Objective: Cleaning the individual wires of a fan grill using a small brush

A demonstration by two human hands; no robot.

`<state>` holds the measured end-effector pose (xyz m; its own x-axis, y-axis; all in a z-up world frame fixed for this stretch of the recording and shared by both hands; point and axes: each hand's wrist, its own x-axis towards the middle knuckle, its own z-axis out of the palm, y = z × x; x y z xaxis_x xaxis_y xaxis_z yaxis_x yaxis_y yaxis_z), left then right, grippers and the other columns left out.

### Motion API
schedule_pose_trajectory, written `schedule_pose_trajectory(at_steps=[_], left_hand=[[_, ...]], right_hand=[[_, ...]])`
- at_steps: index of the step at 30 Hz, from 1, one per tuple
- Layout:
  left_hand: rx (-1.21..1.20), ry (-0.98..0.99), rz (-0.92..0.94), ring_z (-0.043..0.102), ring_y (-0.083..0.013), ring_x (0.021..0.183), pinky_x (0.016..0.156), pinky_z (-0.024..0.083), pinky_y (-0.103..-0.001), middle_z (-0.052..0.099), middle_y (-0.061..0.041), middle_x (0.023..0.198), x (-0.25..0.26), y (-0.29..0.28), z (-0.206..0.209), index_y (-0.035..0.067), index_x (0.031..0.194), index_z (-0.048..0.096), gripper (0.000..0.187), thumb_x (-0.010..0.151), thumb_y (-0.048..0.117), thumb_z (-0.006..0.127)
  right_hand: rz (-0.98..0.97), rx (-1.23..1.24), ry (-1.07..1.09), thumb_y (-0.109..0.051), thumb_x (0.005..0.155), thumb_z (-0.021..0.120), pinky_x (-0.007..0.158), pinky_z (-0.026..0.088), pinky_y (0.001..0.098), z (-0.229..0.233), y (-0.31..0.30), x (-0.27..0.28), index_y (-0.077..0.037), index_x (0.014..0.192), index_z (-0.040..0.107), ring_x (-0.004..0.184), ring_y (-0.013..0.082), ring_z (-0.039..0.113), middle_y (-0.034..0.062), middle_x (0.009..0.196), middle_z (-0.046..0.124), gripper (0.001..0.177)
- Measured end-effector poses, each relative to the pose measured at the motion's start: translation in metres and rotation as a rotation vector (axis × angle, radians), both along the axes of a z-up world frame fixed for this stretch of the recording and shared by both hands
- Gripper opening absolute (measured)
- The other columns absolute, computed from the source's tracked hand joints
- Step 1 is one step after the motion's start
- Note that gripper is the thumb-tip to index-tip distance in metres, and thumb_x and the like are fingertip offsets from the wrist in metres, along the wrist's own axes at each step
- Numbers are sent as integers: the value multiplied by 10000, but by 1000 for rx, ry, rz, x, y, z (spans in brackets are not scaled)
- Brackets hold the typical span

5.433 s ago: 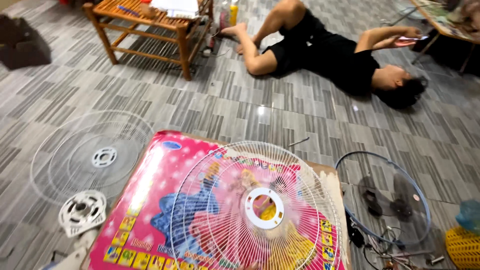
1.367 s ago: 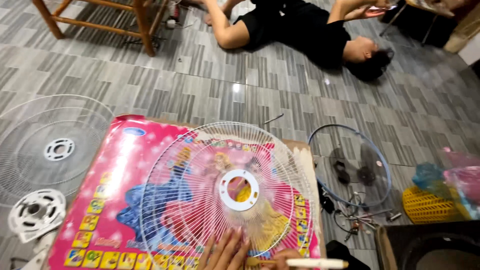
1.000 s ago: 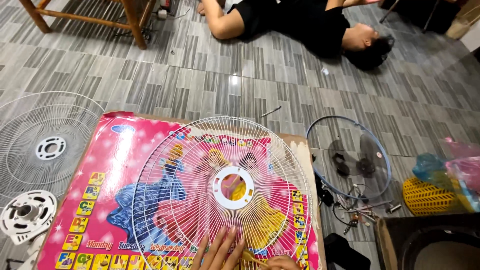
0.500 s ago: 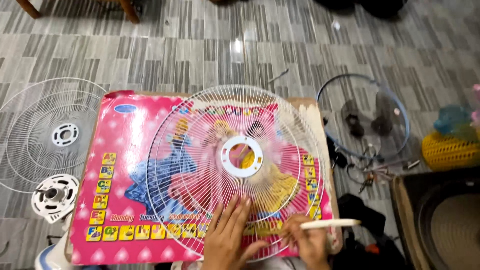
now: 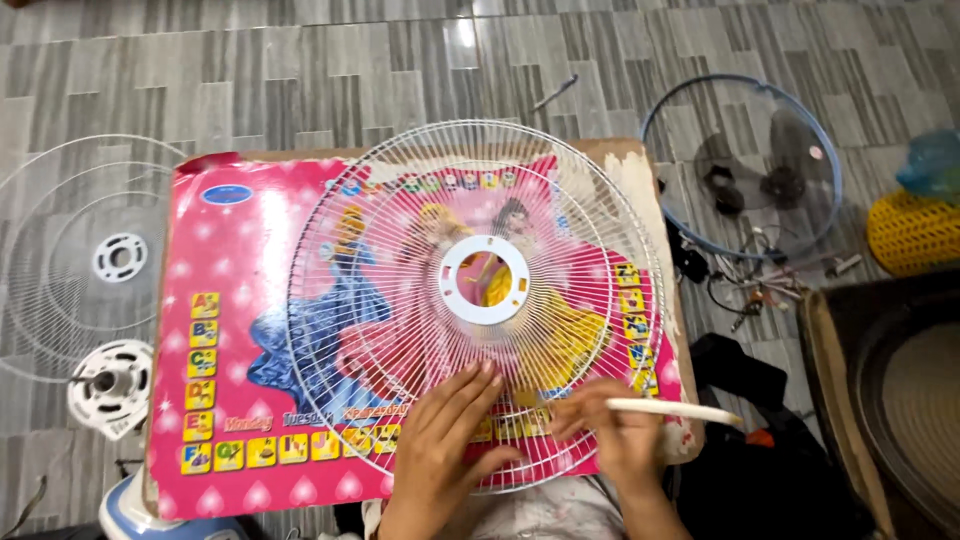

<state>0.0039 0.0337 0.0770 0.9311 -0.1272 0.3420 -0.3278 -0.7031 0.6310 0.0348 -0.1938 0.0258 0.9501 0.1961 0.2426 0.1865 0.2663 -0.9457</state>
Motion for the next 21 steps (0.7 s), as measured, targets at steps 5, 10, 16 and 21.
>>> schedule_pose_trajectory(at_steps=[5, 10, 16, 21], left_hand=[[37, -31, 11, 592, -192, 1339, 1123, 440, -403, 695, -24, 1375, 0, -1, -11, 131, 1332, 657, 800, 696, 591, 813], [44, -22, -4, 574, -194, 1362, 1111, 425, -404, 681, -22, 1395, -1, 0, -9, 114, 1344, 650, 821, 688, 568, 841], [84, -48, 72, 618, -205, 1300, 1097, 448, -411, 709, -46, 1347, -4, -8, -22, 121, 1298, 690, 728, 731, 551, 840], [143, -74, 101, 568, -240, 1353, 1155, 379, -461, 644, -81, 1420, -8, -17, -23, 135, 1310, 679, 728, 763, 603, 787]], right_hand=[[-65, -9, 83, -191, 1040, 584, 499, 660, 251, 9, 2, 1, 38, 988, 664, 558, 194, 753, 126, 718, 742, 248], [-10, -73, 116, -197, 1022, 592, 550, 670, 245, 15, 8, 2, 26, 993, 663, 623, 190, 768, 139, 773, 755, 236], [118, 23, 36, -100, 1032, 558, 491, 669, 233, -1, -9, 11, 70, 942, 681, 543, 187, 751, 146, 704, 743, 228], [-235, -33, 146, -160, 1002, 612, 471, 641, 278, -8, -44, 9, -8, 972, 642, 538, 214, 750, 133, 717, 741, 157]])
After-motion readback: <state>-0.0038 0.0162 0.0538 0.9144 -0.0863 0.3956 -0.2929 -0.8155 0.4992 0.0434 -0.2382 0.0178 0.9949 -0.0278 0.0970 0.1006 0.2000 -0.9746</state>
